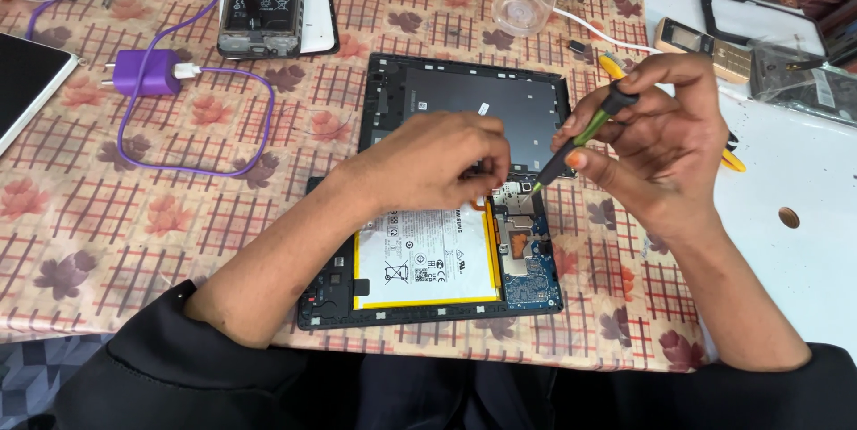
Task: The person uses a screwdriver to remove screws from the back of a disassembled tablet. They then use a plastic pry tool to detach the motherboard from the device chassis.
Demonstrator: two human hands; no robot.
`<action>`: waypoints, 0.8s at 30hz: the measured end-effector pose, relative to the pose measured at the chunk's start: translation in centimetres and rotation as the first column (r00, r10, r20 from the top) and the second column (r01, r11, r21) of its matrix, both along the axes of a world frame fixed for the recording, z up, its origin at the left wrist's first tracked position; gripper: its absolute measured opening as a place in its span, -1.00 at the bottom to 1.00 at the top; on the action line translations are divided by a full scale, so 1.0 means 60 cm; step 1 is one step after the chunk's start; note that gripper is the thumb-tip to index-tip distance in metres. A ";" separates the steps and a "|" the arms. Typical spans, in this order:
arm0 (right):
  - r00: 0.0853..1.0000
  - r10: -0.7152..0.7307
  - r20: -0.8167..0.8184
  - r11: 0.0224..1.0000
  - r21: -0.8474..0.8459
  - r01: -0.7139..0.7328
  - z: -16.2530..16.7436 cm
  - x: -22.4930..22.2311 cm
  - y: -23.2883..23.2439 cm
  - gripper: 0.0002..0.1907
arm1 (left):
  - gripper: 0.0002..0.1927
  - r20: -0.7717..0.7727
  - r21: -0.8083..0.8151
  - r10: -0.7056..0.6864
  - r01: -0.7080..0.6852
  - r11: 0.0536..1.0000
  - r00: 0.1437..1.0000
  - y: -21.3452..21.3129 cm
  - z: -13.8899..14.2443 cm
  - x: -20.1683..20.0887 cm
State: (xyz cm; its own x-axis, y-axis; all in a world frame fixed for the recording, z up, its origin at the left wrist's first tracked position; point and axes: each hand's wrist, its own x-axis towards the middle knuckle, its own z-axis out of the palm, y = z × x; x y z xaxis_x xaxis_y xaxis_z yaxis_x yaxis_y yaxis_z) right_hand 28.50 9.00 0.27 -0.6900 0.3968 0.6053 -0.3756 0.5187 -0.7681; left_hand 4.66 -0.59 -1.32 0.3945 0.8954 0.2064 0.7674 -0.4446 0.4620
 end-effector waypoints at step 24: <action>0.995 -0.012 0.096 0.995 0.096 0.003 -0.014 0.003 0.002 -0.37 | -0.90 0.011 0.280 0.026 -0.028 0.960 1.000 -0.002 -0.005 -0.002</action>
